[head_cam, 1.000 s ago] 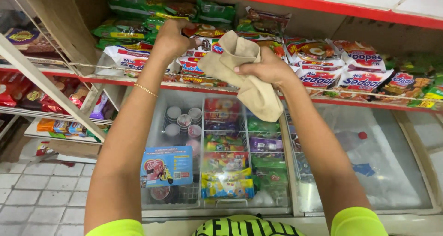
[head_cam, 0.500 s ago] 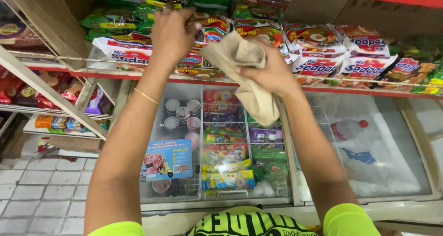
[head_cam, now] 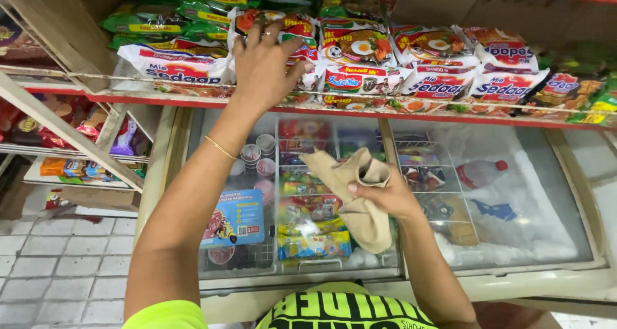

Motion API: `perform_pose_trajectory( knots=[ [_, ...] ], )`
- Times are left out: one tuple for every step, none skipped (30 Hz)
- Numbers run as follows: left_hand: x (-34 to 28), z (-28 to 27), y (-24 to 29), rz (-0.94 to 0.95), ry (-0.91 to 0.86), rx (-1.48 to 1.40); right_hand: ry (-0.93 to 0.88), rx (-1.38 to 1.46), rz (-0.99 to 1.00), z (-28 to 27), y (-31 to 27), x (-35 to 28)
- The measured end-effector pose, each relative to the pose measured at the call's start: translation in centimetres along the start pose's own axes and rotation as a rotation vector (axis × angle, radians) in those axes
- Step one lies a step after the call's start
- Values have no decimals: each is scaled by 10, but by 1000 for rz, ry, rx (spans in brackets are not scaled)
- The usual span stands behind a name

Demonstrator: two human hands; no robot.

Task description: Wiping dust off individual instant noodle packets with a cloth and organizing them on the store shelf.

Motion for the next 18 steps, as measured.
perform_pose_trajectory(
  knots=[
    [-1, -3, 1, 8, 24, -26, 45, -2, 16, -9, 18, -8],
    [-2, -6, 1, 18, 49, -52, 90, -2, 31, -16, 35, -16],
    [-3, -5, 0, 27, 46, -56, 99, 1, 30, -19, 46, -23],
    [-4, -4, 0, 33, 54, -29, 136, 48, 73, -23, 60, -32],
    [-5, -4, 0, 40, 62, -3, 171, 94, 115, -27, 75, -41],
    [-6, -4, 0, 51, 58, -10, 184, 99, 114, -26, 78, -50],
    [-6, -6, 0, 64, 80, 2, 250, 169, 196, -28, 87, -59],
    [-6, -7, 1, 76, 105, 11, 316, 237, 277, -29, 95, -69],
    [-5, -8, 0, 87, 103, 3, 330, 242, 274, -29, 96, -75],
    [-6, -8, 1, 98, 106, 6, 426, 295, 331, -33, 101, -85],
    [-7, -9, 1, 109, 109, 9, 521, 350, 387, -35, 107, -97],
    [-8, -8, 1, 115, 105, 0, 533, 352, 389, -39, 113, -102],
    [-9, -7, 1, 128, 107, 16, 599, 409, 416, -44, 121, -110],
    [-11, -7, 0, 140, 110, 34, 664, 466, 442, -49, 129, -118],
    [-14, -6, 0, 145, 107, 25, 674, 467, 443, -47, 127, -125],
    [-14, -5, -1, 148, 109, 13, 702, 480, 454, -47, 125, -132],
    [-14, -3, 0, 151, 111, 0, 729, 494, 465, -48, 123, -138],
    [-15, -7, 3, 159, 106, -12, 744, 497, 466, -49, 126, -148]
  ],
)
Point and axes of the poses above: each hand's wrist, its own x-axis towards the middle knuckle, its own z-axis out of the palm, y = z × x, the point moved 6 cm from there along x, towards the middle knuckle, and after that the axes turned 4 degrees about x, right-handed, at the moved point
